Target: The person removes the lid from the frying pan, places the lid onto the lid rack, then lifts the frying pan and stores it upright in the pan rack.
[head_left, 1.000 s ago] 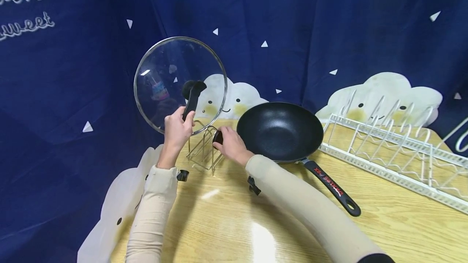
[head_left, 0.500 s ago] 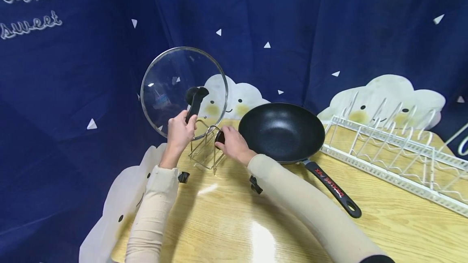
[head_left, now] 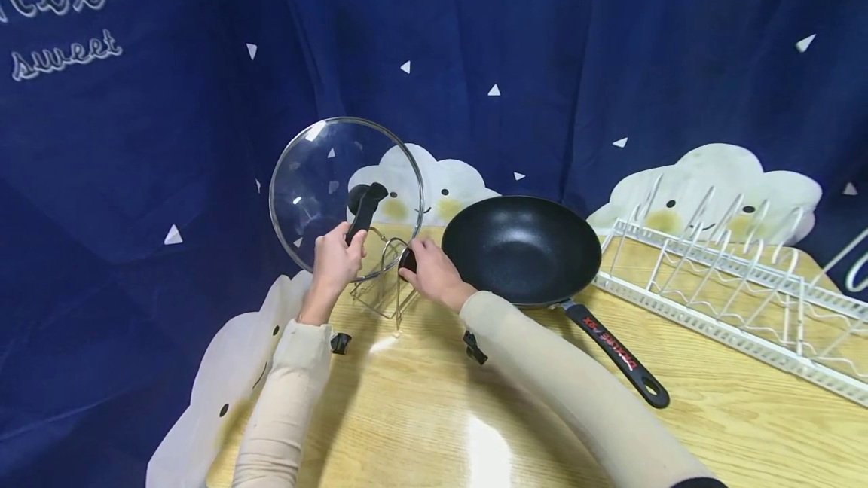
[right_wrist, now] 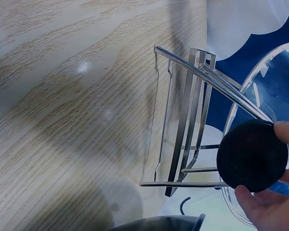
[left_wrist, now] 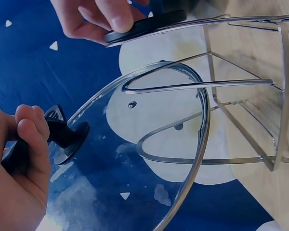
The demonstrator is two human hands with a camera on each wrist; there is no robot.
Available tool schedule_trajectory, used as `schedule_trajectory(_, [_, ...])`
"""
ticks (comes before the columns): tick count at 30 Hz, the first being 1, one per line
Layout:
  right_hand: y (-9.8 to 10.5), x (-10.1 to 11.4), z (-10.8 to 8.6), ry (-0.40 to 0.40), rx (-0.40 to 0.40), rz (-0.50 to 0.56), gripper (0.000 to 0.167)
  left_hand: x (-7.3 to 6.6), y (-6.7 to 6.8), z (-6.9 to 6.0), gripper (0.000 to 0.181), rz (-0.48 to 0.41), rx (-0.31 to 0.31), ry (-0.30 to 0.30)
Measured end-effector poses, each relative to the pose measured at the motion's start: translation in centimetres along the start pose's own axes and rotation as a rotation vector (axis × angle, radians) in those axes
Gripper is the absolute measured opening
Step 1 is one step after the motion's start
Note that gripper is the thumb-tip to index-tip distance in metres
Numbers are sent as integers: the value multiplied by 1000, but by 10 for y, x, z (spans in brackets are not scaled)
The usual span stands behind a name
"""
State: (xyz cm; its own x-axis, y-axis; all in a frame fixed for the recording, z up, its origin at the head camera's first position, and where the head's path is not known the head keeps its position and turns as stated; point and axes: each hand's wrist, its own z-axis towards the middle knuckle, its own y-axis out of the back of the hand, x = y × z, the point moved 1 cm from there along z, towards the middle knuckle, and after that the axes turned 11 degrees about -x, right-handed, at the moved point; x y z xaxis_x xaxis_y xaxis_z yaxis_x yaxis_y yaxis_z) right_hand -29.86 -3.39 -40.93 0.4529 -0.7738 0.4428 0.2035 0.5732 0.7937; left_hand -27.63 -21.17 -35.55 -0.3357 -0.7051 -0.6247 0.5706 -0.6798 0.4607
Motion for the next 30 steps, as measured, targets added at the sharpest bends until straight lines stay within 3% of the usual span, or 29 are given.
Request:
schedule_trajectory(12, [0, -5, -1, 29, -20, 24, 44, 15, -3, -5, 18, -30, 49, 76])
schedule_trajectory(21, [-2, -6, -1, 40, -14, 15, 44, 24, -10, -12, 17, 10, 49, 72])
schedule_trajectory(30, [1, -6, 1, 35, -13, -5, 44, 25, -12, -8, 17, 14, 60, 75])
